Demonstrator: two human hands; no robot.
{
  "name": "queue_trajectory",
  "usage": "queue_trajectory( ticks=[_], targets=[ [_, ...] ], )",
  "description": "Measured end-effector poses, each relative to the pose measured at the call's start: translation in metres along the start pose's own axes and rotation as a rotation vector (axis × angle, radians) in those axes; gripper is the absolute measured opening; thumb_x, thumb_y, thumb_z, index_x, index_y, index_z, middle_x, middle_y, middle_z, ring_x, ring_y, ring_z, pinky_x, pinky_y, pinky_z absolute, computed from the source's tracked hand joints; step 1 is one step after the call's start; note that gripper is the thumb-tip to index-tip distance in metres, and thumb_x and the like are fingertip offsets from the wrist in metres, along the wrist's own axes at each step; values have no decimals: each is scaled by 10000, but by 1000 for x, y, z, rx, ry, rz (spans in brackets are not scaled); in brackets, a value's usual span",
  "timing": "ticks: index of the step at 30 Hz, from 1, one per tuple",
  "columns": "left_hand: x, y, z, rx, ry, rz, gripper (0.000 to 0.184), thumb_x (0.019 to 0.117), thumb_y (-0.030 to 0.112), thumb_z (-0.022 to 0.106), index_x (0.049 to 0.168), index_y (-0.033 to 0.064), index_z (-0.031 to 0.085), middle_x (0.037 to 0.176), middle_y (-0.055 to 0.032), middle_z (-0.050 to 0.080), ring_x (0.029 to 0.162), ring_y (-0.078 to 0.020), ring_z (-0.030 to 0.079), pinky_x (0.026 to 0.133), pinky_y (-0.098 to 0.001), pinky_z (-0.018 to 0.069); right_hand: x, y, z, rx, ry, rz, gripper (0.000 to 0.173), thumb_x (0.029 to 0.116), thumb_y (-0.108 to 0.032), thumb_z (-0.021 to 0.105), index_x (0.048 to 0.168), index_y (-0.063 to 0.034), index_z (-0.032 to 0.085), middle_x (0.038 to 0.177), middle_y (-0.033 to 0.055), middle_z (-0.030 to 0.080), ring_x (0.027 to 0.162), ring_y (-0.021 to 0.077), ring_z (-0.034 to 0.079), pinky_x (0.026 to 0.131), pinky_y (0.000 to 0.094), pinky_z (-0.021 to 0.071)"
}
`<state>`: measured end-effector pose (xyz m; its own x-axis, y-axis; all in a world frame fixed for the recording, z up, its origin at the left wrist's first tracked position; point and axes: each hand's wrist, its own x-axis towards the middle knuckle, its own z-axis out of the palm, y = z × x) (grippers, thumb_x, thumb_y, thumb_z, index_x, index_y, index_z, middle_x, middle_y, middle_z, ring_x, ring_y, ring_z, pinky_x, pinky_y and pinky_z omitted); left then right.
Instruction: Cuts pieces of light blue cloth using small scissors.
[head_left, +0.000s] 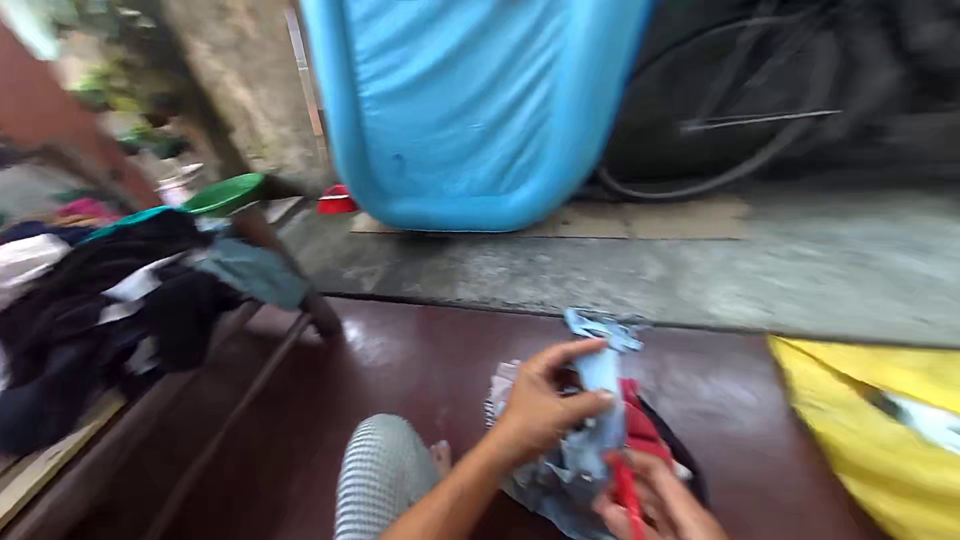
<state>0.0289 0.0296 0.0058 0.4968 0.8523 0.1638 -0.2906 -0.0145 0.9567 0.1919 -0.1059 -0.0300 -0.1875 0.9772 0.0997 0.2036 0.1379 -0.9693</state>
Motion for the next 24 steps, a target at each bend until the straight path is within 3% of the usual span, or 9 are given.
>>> queue_trajectory(
  ticks=[3, 7, 13, 19, 24],
  targets=[
    [-1, -4, -3, -11, -39, 26, 562, 869, -19, 736, 1402, 105, 606, 1237, -128, 679, 1021, -219, 690, 916, -413, 593, -4, 2, 2, 13, 20, -14, 552, 983, -318, 680, 1394, -21, 463, 984, 89, 675, 774, 167, 657, 660, 368, 573],
    [0, -13, -2, -100, -28, 48, 635, 828, -30, 775, 1417, 121, 593, 1232, -158, 668, 1013, -246, 694, 897, -429, 600, -4, 11, 4, 108, -1, -73, 555, 989, -394, 664, 1384, -48, 483, 919, 64, 657, 717, 133, 627, 607, 323, 547],
    [1, -15, 0, -163, -65, 52, 690, 813, -17, 806, 1445, 117, 564, 1246, -184, 652, 1011, -242, 695, 881, -414, 605, -4, 7, 4, 496, -119, -108, 492, 1019, -401, 609, 1359, -73, 471, 945, 55, 662, 814, 145, 666, 709, 315, 579],
    [1, -16, 4, -125, -83, 77, 701, 811, -11, 814, 1453, 117, 562, 1268, -185, 645, 1026, -241, 694, 887, -405, 604, -5, 9, 5, 572, -107, -83, 444, 1018, -325, 630, 1353, -82, 469, 952, 56, 668, 817, 142, 667, 710, 305, 571],
    [2, -15, 5, -108, -88, 86, 837, 807, -51, 798, 1540, 161, 452, 1343, -174, 603, 1100, -262, 674, 931, -419, 591, -6, 3, 5, 576, -33, -8, 352, 1015, -258, 629, 1308, -103, 511, 889, 11, 655, 744, 101, 644, 630, 255, 539]
  ],
)
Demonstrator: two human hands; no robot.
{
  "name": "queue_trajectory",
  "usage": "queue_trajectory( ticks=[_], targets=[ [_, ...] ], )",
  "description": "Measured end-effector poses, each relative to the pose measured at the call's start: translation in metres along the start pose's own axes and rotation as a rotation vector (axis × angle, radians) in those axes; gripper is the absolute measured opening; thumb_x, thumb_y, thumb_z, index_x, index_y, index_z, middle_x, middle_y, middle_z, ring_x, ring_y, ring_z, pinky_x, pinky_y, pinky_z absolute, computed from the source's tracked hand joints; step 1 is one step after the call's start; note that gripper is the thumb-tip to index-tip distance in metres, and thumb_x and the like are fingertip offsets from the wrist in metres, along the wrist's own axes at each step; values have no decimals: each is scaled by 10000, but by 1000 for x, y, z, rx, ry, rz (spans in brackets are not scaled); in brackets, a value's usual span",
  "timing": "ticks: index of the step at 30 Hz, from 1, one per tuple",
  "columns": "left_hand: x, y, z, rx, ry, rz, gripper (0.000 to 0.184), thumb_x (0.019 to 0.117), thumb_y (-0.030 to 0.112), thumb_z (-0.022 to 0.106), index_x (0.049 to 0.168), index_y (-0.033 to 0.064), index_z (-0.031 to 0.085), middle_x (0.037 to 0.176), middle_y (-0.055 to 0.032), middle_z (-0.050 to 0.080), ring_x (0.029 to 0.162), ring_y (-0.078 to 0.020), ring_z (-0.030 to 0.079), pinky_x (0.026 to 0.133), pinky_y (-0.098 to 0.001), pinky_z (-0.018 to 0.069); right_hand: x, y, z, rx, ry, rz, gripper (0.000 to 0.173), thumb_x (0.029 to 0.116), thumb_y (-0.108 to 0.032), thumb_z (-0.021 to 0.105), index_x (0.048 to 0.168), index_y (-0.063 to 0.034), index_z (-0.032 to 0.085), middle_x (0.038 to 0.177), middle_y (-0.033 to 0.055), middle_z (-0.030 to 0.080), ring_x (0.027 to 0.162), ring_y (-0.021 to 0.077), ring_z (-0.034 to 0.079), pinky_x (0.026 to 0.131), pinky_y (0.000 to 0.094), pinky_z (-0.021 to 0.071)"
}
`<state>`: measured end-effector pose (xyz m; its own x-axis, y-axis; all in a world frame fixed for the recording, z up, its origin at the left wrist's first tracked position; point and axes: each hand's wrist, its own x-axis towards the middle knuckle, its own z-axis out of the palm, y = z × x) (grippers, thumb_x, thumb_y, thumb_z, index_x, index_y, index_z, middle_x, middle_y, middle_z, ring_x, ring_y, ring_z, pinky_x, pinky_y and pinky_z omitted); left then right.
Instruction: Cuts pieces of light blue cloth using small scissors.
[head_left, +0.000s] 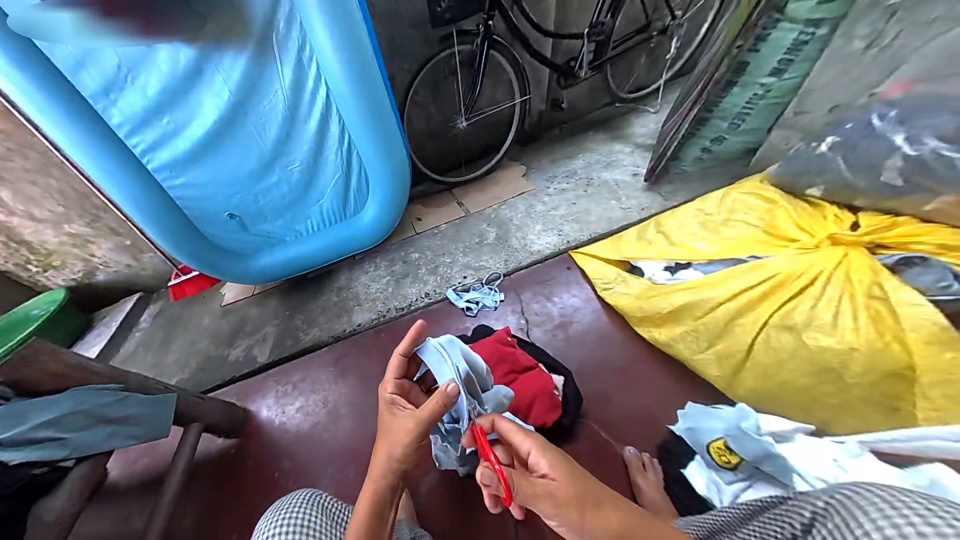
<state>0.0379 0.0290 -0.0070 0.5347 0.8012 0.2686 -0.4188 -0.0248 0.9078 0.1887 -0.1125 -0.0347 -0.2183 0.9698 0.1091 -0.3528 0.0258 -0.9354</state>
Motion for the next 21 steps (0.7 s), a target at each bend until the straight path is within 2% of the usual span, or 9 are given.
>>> queue_trajectory(
  ticks=[2, 5, 7, 9, 12, 14, 18, 21],
  targets=[
    [0, 1, -2, 22, -7, 0, 850, 808, -54, 793, 1548, 164, 436, 1352, -173, 599, 1111, -273, 672, 937, -429, 592, 0, 1, 0, -34, 3, 7, 353, 1021, -271, 620, 1310, -103, 507, 901, 10, 656, 753, 104, 649, 638, 262, 546],
    [-1, 2, -4, 65, -47, -4, 859, 814, -38, 796, 1558, 171, 421, 1354, -176, 596, 1114, -280, 673, 943, -437, 592, 1, -1, -3, -104, -19, 3, 461, 1019, -357, 618, 1355, -78, 468, 938, 22, 649, 810, 119, 655, 724, 302, 567],
    [-2, 2, -3, 75, -74, -7, 858, 821, -42, 790, 1563, 162, 412, 1354, -184, 595, 1117, -288, 673, 951, -445, 590, 3, -2, -6, -139, -23, -9, 500, 1015, -390, 618, 1364, -70, 456, 929, 20, 633, 815, 114, 643, 746, 304, 560],
    [-3, 2, -4, 71, -79, -19, 860, 819, -47, 788, 1563, 166, 412, 1351, -186, 596, 1120, -293, 671, 952, -448, 588, 3, -2, -6, -137, -9, -3, 487, 1015, -370, 622, 1363, -71, 460, 918, 21, 630, 799, 114, 636, 723, 299, 554],
    [-2, 2, -5, 58, -65, -43, 892, 814, -55, 787, 1576, 175, 385, 1336, -190, 600, 1103, -287, 676, 941, -442, 591, 3, -2, -1, -98, 51, 40, 368, 1023, -251, 605, 1329, -86, 487, 909, 8, 642, 748, 108, 641, 639, 270, 549],
    [-1, 2, -5, 50, -65, -58, 902, 816, -58, 782, 1583, 174, 369, 1327, -194, 604, 1094, -287, 680, 938, -438, 593, 3, 0, -1, -82, 62, 43, 338, 1025, -227, 601, 1316, -92, 497, 911, 7, 648, 737, 107, 642, 627, 265, 547],
    [-3, 2, -4, 55, -111, -108, 930, 826, -54, 777, 1599, 195, 325, 1336, -204, 600, 1109, -314, 681, 948, -463, 591, 4, -1, -7, -109, 3, 47, 431, 1026, -326, 602, 1355, -89, 455, 939, 4, 646, 794, 109, 645, 675, 277, 548],
    [-4, 2, -2, 47, -145, -161, 969, 827, -54, 778, 1616, 201, 276, 1351, -216, 592, 1136, -335, 671, 968, -479, 582, 3, -3, -10, -102, -5, 41, 427, 1030, -341, 592, 1340, -83, 451, 927, 4, 640, 794, 109, 639, 675, 274, 541]
  ],
)
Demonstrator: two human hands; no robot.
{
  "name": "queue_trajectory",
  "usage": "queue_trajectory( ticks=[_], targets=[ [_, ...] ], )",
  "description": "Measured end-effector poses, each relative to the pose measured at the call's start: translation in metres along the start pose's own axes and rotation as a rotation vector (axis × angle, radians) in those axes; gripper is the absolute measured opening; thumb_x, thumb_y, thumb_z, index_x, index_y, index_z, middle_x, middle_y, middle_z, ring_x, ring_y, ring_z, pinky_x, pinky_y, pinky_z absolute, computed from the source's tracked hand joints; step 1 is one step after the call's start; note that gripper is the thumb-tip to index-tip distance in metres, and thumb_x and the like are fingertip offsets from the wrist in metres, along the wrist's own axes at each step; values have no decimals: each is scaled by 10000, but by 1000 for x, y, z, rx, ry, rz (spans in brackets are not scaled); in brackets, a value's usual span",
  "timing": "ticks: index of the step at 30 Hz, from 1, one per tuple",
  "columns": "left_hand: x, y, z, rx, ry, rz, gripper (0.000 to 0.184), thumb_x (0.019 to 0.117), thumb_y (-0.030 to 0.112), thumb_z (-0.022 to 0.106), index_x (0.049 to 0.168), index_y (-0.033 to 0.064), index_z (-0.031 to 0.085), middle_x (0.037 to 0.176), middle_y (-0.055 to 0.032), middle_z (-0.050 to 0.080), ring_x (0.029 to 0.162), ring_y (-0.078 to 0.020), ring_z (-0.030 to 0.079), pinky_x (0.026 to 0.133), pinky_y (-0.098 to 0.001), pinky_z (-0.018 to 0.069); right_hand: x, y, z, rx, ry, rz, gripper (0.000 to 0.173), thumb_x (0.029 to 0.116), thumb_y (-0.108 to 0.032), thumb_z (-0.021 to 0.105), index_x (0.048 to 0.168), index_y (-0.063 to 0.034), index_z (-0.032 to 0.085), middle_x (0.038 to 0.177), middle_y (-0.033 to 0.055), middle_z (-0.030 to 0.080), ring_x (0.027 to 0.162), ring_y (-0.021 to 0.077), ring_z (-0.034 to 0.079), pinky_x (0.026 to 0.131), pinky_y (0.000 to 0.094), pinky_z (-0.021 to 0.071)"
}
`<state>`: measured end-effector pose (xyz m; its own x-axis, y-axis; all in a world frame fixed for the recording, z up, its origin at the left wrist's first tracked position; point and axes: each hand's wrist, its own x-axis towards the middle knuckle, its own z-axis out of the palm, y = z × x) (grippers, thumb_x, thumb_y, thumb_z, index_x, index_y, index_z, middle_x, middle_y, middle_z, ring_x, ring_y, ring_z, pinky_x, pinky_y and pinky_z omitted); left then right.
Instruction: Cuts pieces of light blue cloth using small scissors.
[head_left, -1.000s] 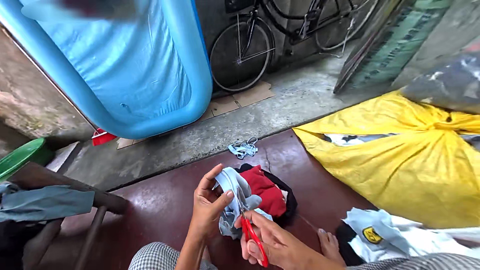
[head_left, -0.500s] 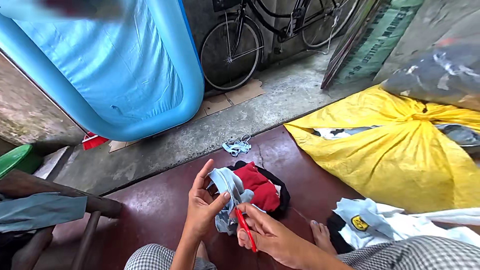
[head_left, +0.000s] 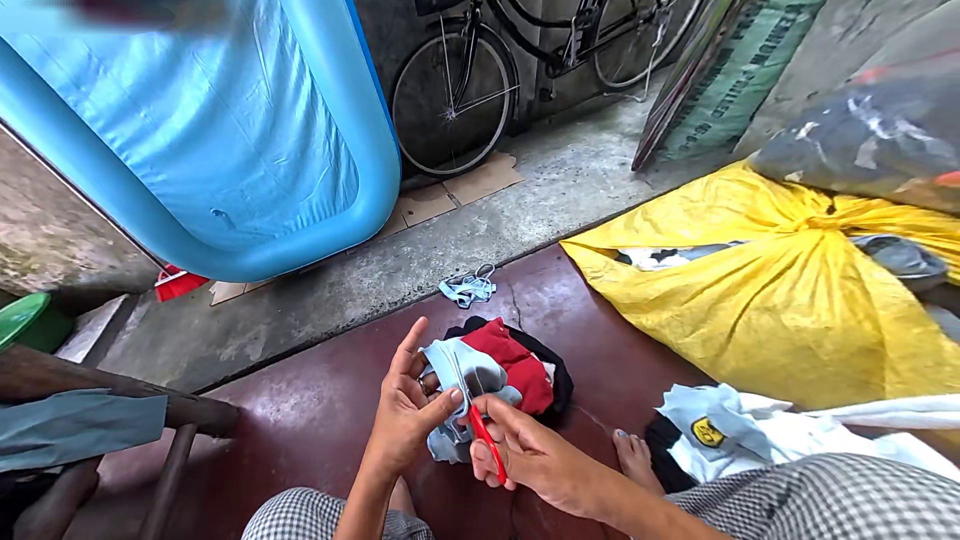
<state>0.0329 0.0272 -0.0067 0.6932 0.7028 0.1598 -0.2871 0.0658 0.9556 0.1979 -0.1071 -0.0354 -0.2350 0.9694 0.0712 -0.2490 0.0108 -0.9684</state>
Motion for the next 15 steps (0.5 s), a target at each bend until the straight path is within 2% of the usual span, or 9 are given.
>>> queue_trajectory(
  ticks=[3, 7, 9, 11, 12, 13, 15],
  targets=[
    [0, -1, 0, 0, -7, -21, 1002, 819, -54, 786, 1623, 211, 250, 1365, -214, 584, 1151, -338, 666, 971, -484, 581, -2, -1, 0, 18, 11, 25, 402, 1032, -321, 591, 1335, -91, 459, 931, 5, 649, 798, 114, 653, 679, 277, 554],
    [1, -6, -2, -30, 9, -62, 963, 835, -34, 776, 1621, 167, 258, 1356, -212, 589, 1127, -309, 672, 963, -461, 581, -2, 0, 1, 82, 80, 34, 299, 1025, -218, 604, 1281, -88, 519, 872, 12, 656, 705, 105, 641, 618, 257, 543],
    [3, -11, -3, -57, 104, -125, 747, 916, 47, 713, 1576, 113, 368, 1290, -198, 627, 1042, -262, 691, 906, -419, 596, -2, 2, 2, 70, 85, 44, 291, 1023, -208, 603, 1275, -86, 521, 872, 15, 657, 700, 104, 639, 607, 252, 536],
    [6, -15, -4, -89, 253, -221, 445, 1043, 150, 545, 1476, 50, 509, 1189, -184, 676, 960, -240, 707, 856, -399, 605, -4, 3, 5, 2, 73, 94, 305, 1023, -212, 595, 1291, -88, 520, 887, 19, 661, 714, 108, 642, 612, 262, 536],
    [10, -17, -5, -98, 334, -270, 384, 1079, 198, 481, 1411, 24, 565, 1109, -173, 703, 906, -225, 714, 819, -387, 609, -5, 3, 8, -43, 64, 129, 326, 1019, -225, 591, 1307, -90, 518, 899, 22, 663, 724, 112, 643, 619, 273, 538],
    [13, -20, -7, -109, 396, -309, 377, 1094, 228, 455, 1359, 1, 597, 1058, -172, 714, 879, -222, 716, 802, -388, 608, -6, 5, 10, -72, 50, 156, 333, 1019, -238, 590, 1309, -93, 515, 894, 23, 658, 720, 112, 637, 618, 278, 532],
    [16, -26, -12, -90, 468, -324, 312, 1063, 154, 529, 1287, -33, 641, 1023, -185, 720, 863, -234, 713, 790, -398, 605, -8, 13, 16, -108, 23, 200, 341, 1024, -252, 587, 1315, -88, 515, 888, 36, 664, 703, 114, 630, 608, 280, 521]
  ],
)
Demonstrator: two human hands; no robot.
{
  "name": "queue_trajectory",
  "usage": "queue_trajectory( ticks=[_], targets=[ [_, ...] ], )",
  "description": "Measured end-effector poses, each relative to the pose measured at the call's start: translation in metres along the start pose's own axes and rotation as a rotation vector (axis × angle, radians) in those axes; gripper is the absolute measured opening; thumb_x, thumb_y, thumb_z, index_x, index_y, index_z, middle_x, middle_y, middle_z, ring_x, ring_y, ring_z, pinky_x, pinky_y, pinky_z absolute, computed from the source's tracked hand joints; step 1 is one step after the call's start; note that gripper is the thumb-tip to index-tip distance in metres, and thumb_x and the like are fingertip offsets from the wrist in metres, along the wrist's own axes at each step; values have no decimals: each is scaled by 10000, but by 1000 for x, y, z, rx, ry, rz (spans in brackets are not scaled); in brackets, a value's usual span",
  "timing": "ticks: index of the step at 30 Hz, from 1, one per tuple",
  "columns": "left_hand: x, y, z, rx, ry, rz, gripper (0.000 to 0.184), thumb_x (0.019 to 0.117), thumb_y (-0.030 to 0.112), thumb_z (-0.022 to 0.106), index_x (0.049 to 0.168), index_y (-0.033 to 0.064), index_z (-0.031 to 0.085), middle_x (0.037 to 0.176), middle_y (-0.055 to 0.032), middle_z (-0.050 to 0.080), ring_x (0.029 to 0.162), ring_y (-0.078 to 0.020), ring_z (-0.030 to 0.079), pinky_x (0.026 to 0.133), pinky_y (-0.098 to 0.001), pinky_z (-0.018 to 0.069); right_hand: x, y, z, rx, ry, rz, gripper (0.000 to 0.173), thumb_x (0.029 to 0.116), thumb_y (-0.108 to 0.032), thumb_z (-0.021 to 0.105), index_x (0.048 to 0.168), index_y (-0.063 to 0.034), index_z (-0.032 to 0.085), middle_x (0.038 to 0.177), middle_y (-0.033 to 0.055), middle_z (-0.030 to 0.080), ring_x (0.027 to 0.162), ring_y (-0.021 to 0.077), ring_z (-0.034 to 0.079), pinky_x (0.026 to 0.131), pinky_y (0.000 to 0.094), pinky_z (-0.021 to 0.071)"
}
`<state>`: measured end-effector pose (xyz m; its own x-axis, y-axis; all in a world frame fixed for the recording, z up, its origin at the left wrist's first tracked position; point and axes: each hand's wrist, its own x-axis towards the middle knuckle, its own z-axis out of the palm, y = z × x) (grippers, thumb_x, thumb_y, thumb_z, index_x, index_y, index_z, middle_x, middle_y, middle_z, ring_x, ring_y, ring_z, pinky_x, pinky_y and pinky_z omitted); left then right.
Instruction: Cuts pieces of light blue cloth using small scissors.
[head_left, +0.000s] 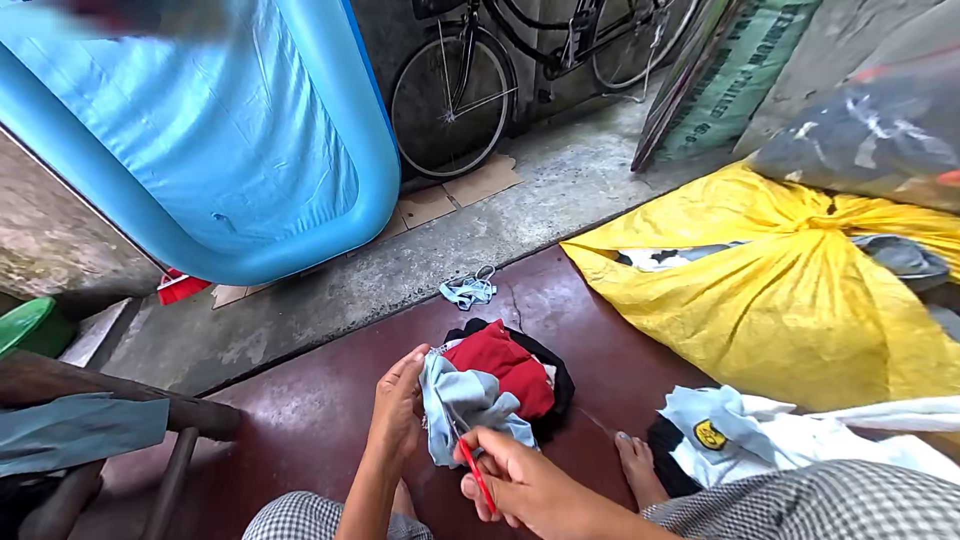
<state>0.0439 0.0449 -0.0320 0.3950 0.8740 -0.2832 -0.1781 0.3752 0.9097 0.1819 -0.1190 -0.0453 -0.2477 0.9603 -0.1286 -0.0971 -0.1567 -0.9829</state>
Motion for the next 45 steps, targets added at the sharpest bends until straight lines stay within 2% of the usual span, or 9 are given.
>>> queue_trajectory(
  ticks=[2, 4, 10, 13, 17, 21, 26, 31, 45],
  targets=[
    [5, -4, -5, 135, -8, 99, 285, 1002, 50, 616, 1268, -39, 665, 1027, -193, 725, 852, -244, 714, 780, -398, 611, 0, 9, 4, -29, -11, 30, 356, 1025, -268, 589, 1321, -86, 512, 881, 48, 661, 679, 122, 613, 591, 287, 504],
    [8, -3, -11, 364, -77, 247, 276, 993, 73, 641, 1256, 9, 698, 1018, -151, 742, 833, -216, 715, 764, -369, 607, 1, 16, 7, -47, -9, 54, 363, 1024, -276, 592, 1322, -86, 510, 884, 53, 662, 670, 129, 612, 582, 292, 503],
    [7, 10, -21, 972, -112, 432, 278, 1037, 178, 549, 1237, 150, 740, 946, 10, 758, 774, -65, 690, 757, -308, 587, -1, 24, 14, 20, 30, 148, 375, 1020, -281, 596, 1320, -81, 496, 878, 43, 659, 662, 120, 612, 576, 285, 500],
    [8, 5, -21, 870, -77, 476, 272, 1042, 168, 554, 1240, 161, 741, 975, 12, 763, 789, -83, 707, 752, -319, 604, 0, 24, 15, 44, 58, 141, 350, 1023, -268, 595, 1306, -87, 500, 877, 34, 657, 670, 114, 615, 577, 276, 500],
    [2, 9, -12, 385, -78, 351, 287, 1019, 45, 583, 1280, 45, 701, 1142, -141, 729, 898, -245, 726, 787, -404, 626, 4, 17, 14, 69, 115, 68, 348, 1014, -244, 606, 1304, -83, 499, 880, 29, 653, 703, 122, 638, 599, 275, 529],
    [-7, 14, -7, 129, -128, 263, 546, 862, -55, 727, 1386, 58, 627, 1247, -194, 668, 977, -287, 703, 827, -438, 618, 6, 12, 8, -3, 151, -3, 379, 1013, -291, 608, 1317, -88, 507, 891, 30, 651, 705, 124, 633, 602, 279, 529],
    [-11, 18, -4, 81, -236, 253, 827, 744, -116, 788, 1489, 144, 538, 1319, -163, 623, 984, -253, 686, 834, -410, 615, 6, 6, 2, 12, 109, -92, 384, 1020, -285, 598, 1335, -91, 497, 900, 25, 655, 733, 123, 642, 622, 285, 541],
    [-10, 15, -5, 16, -330, 249, 855, 757, -94, 797, 1517, 160, 499, 1365, -166, 599, 1060, -253, 682, 889, -419, 603, 4, 0, -6, 77, -5, -190, 470, 1014, -388, 612, 1343, -80, 476, 916, 20, 650, 784, 108, 636, 663, 277, 529],
    [-12, 13, 1, -80, -361, 274, 870, 751, -87, 815, 1523, 145, 485, 1362, -165, 593, 1076, -245, 684, 891, -405, 607, 2, -19, -18, 309, -82, -101, 273, 1025, -223, 600, 1263, -102, 543, 891, 24, 661, 756, 132, 668, 691, 296, 578]
  ],
)
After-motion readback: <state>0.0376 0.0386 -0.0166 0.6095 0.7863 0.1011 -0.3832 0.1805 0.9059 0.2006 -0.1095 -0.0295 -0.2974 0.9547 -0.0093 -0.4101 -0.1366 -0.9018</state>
